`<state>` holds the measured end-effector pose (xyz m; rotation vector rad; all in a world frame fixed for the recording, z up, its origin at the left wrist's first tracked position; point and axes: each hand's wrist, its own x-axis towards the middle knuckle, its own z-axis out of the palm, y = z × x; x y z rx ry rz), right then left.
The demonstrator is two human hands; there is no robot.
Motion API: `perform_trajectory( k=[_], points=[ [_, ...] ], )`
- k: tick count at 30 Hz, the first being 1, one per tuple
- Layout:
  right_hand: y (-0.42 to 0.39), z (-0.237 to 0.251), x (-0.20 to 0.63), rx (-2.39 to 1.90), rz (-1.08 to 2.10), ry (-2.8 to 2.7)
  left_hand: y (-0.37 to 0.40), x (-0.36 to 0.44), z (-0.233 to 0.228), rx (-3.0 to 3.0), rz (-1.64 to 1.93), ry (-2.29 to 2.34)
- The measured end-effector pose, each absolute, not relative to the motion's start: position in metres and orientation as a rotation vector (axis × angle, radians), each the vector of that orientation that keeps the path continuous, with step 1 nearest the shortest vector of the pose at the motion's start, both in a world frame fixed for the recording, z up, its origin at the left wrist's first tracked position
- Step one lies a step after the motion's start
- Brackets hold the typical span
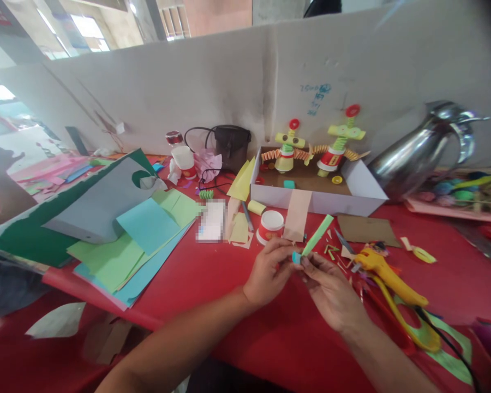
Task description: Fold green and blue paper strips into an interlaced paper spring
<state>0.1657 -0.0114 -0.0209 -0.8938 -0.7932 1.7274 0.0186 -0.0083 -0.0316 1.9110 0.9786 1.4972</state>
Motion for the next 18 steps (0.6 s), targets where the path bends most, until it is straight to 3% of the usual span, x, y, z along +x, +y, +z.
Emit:
perform_trajectory(
  k=[9,18],
  points=[
    [-0.014,-0.017,0.164,-0.841,1.687,-0.864,-0.010,0.015,-0.028,2.149,1.478,0.949],
    [-0.015,-0.014,0.167,-0.879,1.696,-0.856,-0.020,-0.022,-0.024,2.549,1.197,1.168]
  ],
)
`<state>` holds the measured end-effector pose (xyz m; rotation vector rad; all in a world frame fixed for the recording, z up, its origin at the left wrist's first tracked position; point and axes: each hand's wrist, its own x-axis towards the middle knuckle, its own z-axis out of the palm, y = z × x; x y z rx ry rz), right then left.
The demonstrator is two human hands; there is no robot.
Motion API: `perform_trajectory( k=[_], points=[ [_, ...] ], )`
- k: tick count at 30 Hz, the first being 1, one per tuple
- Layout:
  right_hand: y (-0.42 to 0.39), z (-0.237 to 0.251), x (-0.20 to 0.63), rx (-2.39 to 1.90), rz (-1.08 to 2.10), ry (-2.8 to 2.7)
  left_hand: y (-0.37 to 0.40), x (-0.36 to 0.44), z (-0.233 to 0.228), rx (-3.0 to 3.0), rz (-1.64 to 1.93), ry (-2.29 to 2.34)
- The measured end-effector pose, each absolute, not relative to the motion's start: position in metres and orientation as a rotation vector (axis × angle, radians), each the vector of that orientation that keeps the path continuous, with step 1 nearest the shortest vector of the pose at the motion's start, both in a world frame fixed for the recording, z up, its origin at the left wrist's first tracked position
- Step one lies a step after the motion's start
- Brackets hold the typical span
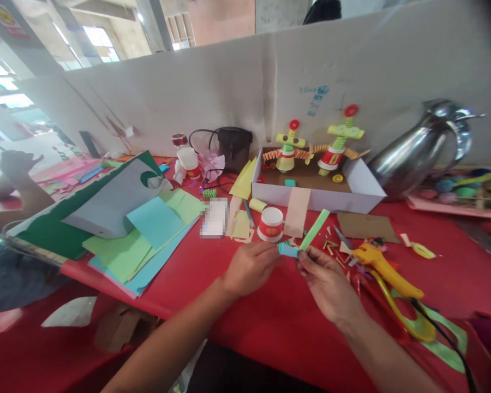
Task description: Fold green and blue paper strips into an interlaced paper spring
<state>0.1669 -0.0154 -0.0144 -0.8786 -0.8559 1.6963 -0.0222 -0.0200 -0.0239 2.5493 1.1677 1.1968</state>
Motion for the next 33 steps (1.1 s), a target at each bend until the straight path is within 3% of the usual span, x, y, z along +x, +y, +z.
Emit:
perform_trajectory(
  k=[4,8,17,27,30,33],
  points=[
    [-0.015,-0.011,0.169,-0.889,1.713,-0.807,-0.037,-0.074,-0.029,2.514,1.051,1.704],
    [-0.013,-0.012,0.170,-0.915,1.705,-0.787,-0.049,-0.099,-0.032,2.250,0.677,2.259],
    [-0.012,-0.011,0.170,-0.941,1.688,-0.793,-0.046,-0.089,-0.036,2.030,0.337,2.538],
    [-0.011,-0.016,0.170,-0.942,1.709,-0.782,-0.047,-0.089,-0.037,2.014,0.303,2.540],
    [-0.011,-0.015,0.170,-0.934,1.710,-0.777,-0.047,-0.087,-0.035,2.028,0.544,2.447],
    [-0.011,-0.015,0.169,-0.922,1.718,-0.775,-0.046,-0.073,-0.027,2.011,0.944,2.035]
  ],
)
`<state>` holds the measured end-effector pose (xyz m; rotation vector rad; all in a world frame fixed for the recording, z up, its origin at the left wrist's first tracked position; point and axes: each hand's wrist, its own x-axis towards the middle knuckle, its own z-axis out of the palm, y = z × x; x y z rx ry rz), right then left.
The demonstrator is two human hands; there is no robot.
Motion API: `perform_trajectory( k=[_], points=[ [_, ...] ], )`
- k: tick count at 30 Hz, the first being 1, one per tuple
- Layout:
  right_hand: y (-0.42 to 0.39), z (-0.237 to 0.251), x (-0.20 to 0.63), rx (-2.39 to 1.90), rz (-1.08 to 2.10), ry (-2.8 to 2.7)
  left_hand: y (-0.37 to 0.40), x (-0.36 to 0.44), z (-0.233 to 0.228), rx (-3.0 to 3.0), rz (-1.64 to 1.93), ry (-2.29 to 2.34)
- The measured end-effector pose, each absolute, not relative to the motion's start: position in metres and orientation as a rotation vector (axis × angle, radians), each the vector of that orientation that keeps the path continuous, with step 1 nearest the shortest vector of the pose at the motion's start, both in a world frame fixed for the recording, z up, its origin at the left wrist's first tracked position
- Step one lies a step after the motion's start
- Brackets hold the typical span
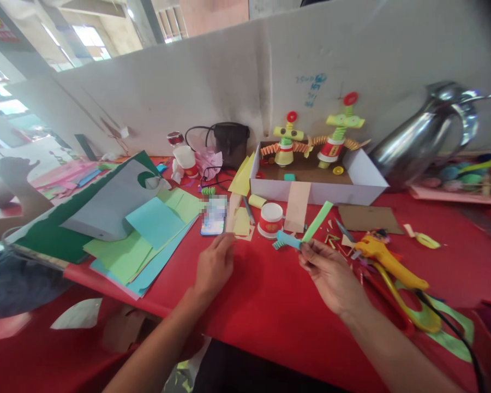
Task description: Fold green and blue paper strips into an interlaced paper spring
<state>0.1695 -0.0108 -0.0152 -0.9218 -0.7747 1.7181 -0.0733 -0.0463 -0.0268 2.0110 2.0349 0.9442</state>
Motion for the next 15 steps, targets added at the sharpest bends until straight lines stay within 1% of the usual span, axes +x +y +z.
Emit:
perform_trajectory(
  k=[3,6,11,15],
  points=[
    [-0.011,-0.016,0.169,-0.918,1.744,-0.762,-0.039,-0.046,-0.016,1.699,1.119,1.572],
    [-0.010,-0.015,0.168,-0.930,1.773,-0.725,-0.025,-0.017,-0.008,1.278,1.081,1.235],
    [-0.006,-0.013,0.165,-0.935,1.781,-0.708,-0.002,0.014,-0.007,0.694,1.055,0.925],
    [-0.001,-0.013,0.167,-0.902,1.780,-0.713,0.003,0.030,-0.009,0.524,1.036,0.737]
  ],
)
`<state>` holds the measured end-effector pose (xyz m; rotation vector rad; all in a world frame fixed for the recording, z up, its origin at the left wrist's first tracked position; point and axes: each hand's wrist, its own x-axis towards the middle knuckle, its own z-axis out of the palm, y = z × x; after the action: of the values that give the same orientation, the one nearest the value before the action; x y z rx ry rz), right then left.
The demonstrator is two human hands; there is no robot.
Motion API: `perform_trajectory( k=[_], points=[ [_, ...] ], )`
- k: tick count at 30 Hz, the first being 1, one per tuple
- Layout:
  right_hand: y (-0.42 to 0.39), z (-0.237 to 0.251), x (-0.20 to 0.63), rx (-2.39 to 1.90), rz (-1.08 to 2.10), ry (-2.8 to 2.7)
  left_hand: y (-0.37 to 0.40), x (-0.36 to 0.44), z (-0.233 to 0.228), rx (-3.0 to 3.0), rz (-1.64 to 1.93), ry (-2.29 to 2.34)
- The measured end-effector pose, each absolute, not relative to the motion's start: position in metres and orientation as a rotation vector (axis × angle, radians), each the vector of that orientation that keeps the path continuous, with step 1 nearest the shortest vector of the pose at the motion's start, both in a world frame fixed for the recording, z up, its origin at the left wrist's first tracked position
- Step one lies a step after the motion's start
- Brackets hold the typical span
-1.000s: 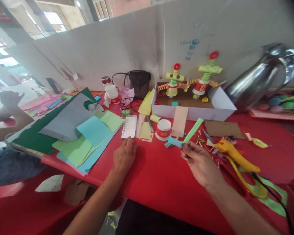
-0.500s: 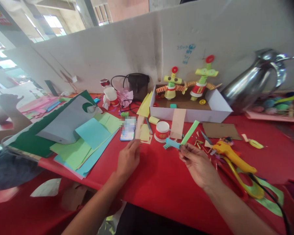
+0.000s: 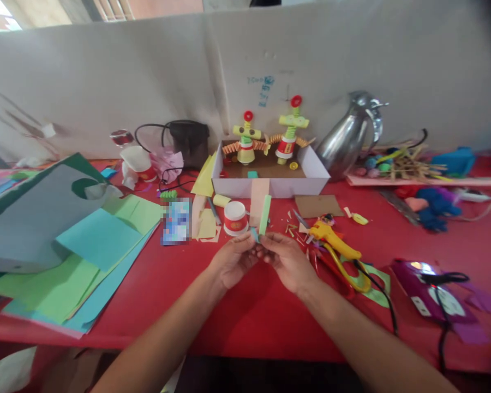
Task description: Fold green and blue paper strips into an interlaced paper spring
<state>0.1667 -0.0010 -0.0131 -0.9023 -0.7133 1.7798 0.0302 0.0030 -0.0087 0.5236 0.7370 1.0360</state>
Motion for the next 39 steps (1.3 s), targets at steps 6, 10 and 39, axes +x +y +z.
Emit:
perform_trajectory(
  k=[6,10,39],
  points=[
    [0.002,-0.015,0.170,-0.896,1.699,-0.700,0.003,0.040,-0.016,0.609,1.071,0.679],
    [0.004,-0.018,0.170,-0.908,1.706,-0.713,0.001,0.035,-0.021,0.805,1.104,0.748],
    [0.001,-0.008,0.171,-0.840,1.574,-1.074,-0.007,0.042,-0.021,0.937,1.325,0.935]
  ],
)
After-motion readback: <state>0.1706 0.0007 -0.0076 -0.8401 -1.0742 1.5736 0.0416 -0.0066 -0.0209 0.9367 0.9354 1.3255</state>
